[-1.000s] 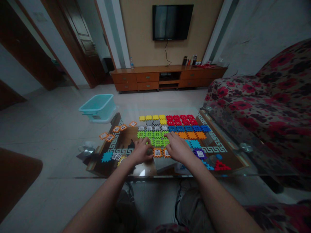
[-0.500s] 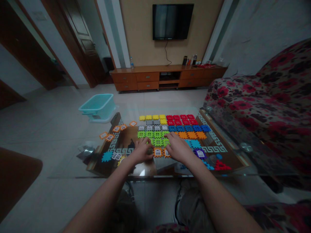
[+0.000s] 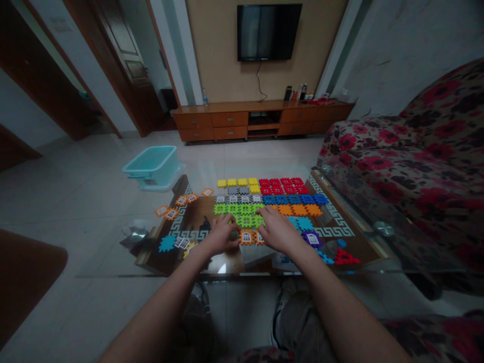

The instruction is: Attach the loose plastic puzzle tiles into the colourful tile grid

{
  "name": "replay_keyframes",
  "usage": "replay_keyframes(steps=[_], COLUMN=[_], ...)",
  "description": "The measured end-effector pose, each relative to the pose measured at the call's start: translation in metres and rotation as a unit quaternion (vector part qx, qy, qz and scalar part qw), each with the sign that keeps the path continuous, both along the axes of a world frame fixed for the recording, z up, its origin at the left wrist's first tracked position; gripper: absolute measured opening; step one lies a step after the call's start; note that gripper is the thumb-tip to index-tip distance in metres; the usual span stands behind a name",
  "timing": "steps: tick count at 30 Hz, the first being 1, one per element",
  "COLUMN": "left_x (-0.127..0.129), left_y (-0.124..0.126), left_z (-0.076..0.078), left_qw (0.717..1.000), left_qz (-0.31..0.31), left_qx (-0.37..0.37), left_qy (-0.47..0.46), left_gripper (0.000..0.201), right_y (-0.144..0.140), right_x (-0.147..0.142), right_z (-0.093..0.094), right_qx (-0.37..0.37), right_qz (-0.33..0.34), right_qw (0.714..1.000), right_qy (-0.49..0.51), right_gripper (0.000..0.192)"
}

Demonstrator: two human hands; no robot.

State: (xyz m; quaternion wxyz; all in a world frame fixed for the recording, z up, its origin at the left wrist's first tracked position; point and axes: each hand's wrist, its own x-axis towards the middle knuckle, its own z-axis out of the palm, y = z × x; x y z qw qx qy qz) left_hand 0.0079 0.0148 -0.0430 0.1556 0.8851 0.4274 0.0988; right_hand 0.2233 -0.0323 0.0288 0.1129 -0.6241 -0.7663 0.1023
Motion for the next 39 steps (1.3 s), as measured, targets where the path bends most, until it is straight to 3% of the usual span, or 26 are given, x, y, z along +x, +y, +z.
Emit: replay_keyframes(steps=[39], left_x=[-0.0015], left_y=[0.0020], left_z=[-0.0051], left_qw=[1.000], left_qz=[-0.014], left_qx=[-0.004], left_qy=[-0.010], left_gripper=[0.031], right_y=[-0.0003], right_x=[0.0010], right_z=[-0.0014], right_qx=[-0.015], right_qz=[0.004], right_qw=[1.000], right_qy=[0.002], right_gripper=[0.043])
